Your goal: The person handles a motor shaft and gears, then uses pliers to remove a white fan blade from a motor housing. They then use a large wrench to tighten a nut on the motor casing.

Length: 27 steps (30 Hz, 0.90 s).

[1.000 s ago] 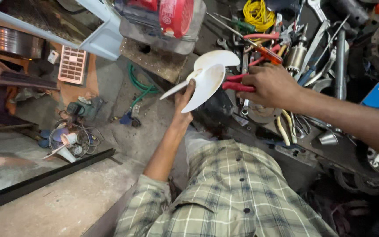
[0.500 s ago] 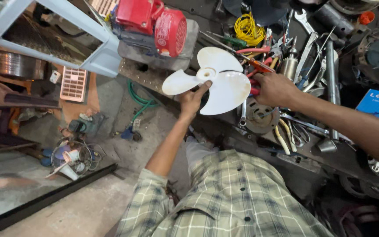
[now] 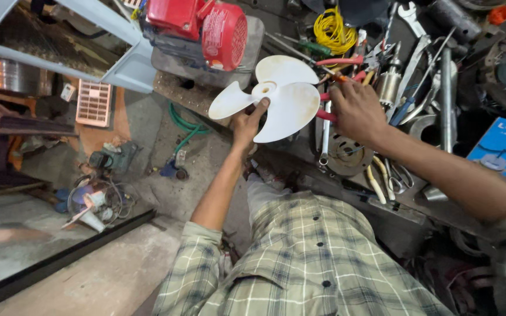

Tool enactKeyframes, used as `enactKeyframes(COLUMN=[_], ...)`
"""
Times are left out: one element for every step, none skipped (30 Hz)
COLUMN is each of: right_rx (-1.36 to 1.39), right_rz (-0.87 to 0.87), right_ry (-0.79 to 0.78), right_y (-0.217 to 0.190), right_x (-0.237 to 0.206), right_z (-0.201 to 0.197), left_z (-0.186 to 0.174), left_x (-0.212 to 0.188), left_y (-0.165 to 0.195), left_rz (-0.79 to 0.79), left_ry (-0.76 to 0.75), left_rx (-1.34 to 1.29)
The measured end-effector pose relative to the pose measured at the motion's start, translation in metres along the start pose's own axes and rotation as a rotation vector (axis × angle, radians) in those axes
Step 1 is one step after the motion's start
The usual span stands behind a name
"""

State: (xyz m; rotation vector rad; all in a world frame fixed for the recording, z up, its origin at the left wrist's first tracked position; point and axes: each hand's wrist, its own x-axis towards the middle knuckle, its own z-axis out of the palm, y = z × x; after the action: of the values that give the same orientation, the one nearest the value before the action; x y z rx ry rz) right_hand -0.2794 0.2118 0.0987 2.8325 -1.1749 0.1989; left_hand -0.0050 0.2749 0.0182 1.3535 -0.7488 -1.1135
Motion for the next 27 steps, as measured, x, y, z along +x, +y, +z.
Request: enactKeyframes(right_rx=[0.066,0.127,0.184,0.274,0.363,0.449,0.512,0.579,0.646,0.668,0.689,0.710,0.703,0.694,0.684,0.664,0.649,0.633,0.576,0.517,0.461,0.473,0.488,0.503,0.494,0.483,0.473], right_rz=[0.039,0.080,0.121,0.189,0.259,0.330,0.375,0.419,0.459,0.458,0.455,0.449,0.415,0.377,0.338,0.294,0.253,0.214,0.216,0.220,0.227,0.214,0.201,0.191,0.185,0.175,0.163], right_ry=[-0.058,-0.116,-0.166,-0.328,-0.489,-0.639,-0.716,-0.802,-0.889,-0.915,-0.943,-0.974,-0.903,-0.832,-0.757,-0.665,-0.577,-0.484,-0.469,-0.452,-0.445,-0.443,-0.436,-0.429,-0.422,-0.410,-0.397], right_y=[-0.001,0.000,0.002,0.006,0.010,0.015,0.020,0.022,0.025,0.027,0.028,0.028,0.028,0.027,0.027,0.027,0.026,0.024,0.023,0.021,0.019,0.016,0.014,0.011,0.009,0.008,0.006], right_x=[0.000,0.000,0.001,0.004,0.007,0.012,0.018,0.019,0.021,0.022,0.021,0.019,0.016,0.012,0.010,0.006,0.003,0.001,-0.001,-0.003,-0.005,-0.007,-0.007,-0.008,-0.009,-0.008,-0.007], right_z=[-0.002,-0.004,-0.007,-0.009,-0.011,-0.011,-0.011,-0.008,-0.004,0.001,0.006,0.011,0.017,0.022,0.025,0.028,0.029,0.029,0.029,0.027,0.024,0.021,0.017,0.014,0.010,0.006,0.002], left_z=[-0.003,-0.003,-0.004,-0.004,-0.005,-0.006,-0.006,-0.008,-0.009,-0.011,-0.013,-0.015,-0.016,-0.017,-0.017,-0.017,-0.016,-0.015,-0.014,-0.013,-0.012,-0.012,-0.012,-0.012,-0.012,-0.012,-0.012], left_x=[-0.002,-0.004,-0.004,-0.006,-0.008,-0.008,-0.006,-0.008,-0.008,-0.008,-0.008,-0.009,-0.010,-0.010,-0.010,-0.009,-0.008,-0.008,-0.006,-0.005,-0.005,-0.006,-0.006,-0.007,-0.008,-0.009,-0.010], left_y=[-0.002,-0.005,-0.005,-0.006,-0.005,-0.004,-0.003,-0.001,-0.001,0.000,0.001,0.000,-0.001,-0.003,-0.004,-0.006,-0.007,-0.008,-0.009,-0.009,-0.009,-0.008,-0.008,-0.007,-0.007,-0.007,-0.007], left_rz=[0.020,0.044,0.074,0.042,0.009,-0.012,0.015,0.033,0.050,0.048,0.044,0.038,0.048,0.060,0.076,0.056,0.030,0.008,0.043,0.081,0.107,0.087,0.072,0.054,0.062,0.076,0.090], left_ry=[0.011,0.019,0.024,0.005,-0.018,-0.043,-0.043,-0.039,-0.032,-0.041,-0.049,-0.055,-0.050,-0.044,-0.038,-0.024,-0.011,-0.001,-0.001,-0.002,-0.004,-0.016,-0.028,-0.043,-0.040,-0.034,-0.027], left_rx=[0.039,0.075,0.111,0.115,0.120,0.125,0.142,0.159,0.176,0.203,0.231,0.258,0.246,0.234,0.223,0.225,0.230,0.236,0.247,0.257,0.265,0.241,0.220,0.200,0.195,0.189,0.184])
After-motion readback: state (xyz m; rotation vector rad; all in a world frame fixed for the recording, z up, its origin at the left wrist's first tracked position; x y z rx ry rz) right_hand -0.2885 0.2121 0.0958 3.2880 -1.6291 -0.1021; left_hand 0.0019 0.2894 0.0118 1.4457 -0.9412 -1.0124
